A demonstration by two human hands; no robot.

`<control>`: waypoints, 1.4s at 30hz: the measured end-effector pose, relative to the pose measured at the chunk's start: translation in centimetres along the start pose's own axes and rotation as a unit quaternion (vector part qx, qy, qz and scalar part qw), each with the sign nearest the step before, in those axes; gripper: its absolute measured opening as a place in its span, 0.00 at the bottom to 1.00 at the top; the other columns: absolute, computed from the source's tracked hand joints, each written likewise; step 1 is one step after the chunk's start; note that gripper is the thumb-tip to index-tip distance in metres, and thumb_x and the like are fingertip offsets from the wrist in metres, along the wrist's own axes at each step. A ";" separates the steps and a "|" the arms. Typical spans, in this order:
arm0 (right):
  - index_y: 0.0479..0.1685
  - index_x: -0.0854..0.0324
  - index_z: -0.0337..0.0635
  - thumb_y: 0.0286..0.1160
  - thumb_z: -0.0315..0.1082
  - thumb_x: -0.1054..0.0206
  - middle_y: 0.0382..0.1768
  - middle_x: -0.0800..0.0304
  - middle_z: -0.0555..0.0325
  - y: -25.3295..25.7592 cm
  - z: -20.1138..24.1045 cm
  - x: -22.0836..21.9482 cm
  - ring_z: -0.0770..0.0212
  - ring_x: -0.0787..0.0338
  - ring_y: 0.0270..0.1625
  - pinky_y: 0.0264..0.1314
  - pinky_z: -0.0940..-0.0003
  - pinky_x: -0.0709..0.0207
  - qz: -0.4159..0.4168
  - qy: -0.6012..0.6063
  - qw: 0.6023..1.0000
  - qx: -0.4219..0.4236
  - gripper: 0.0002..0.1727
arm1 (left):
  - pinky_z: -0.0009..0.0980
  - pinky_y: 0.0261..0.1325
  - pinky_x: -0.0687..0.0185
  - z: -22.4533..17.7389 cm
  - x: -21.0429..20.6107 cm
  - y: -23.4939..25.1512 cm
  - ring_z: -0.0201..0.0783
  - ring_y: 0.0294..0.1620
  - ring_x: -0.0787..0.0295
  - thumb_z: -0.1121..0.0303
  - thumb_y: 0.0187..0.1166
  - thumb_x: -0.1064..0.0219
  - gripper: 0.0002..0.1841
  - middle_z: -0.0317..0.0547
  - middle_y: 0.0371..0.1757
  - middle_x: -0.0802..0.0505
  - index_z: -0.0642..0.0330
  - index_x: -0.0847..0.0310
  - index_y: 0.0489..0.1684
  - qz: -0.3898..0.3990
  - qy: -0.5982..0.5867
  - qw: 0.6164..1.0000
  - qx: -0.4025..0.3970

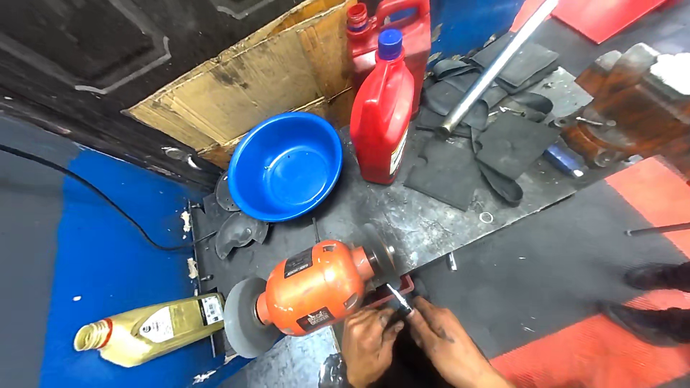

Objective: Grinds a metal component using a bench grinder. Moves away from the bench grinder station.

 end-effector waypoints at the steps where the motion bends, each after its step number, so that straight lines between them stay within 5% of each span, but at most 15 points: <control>1: 0.43 0.17 0.51 0.92 0.55 0.54 0.21 0.20 0.68 0.0 -0.1 0.0 0.66 0.18 0.24 0.29 0.63 0.21 0.002 0.002 1.000 0.000 0.24 | 0.28 0.50 0.10 0.0 0.0 0.0 0.30 0.38 0.05 0.50 0.92 0.48 0.25 0.42 0.34 0.03 0.59 0.09 0.43 -0.001 0.002 1.000 0.002; 15: 0.43 0.18 0.51 0.92 0.56 0.54 0.18 0.22 0.69 0.2 -0.1 0.2 0.67 0.20 0.19 0.22 0.64 0.23 0.005 0.010 1.000 0.011 0.24 | 0.29 0.50 0.09 0.0 -0.1 -0.1 0.31 0.38 0.05 0.50 0.92 0.47 0.25 0.42 0.34 0.03 0.60 0.08 0.42 -0.008 0.008 1.000 0.006; 42: 0.42 0.17 0.51 0.91 0.55 0.52 0.19 0.22 0.67 0.5 0.9 0.6 0.65 0.19 0.22 0.27 0.61 0.23 -0.017 -0.008 0.999 0.029 0.23 | 0.25 0.55 0.11 -0.2 0.4 0.3 0.27 0.43 0.06 0.50 0.92 0.48 0.24 0.40 0.38 0.03 0.59 0.10 0.46 -0.053 -0.029 0.998 0.011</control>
Point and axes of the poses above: each hand's wrist, its own y-axis towards the middle knuckle, its own x-axis out of the back of the hand, z = x × y, the point moved 8 cm from there along y, towards the middle knuckle
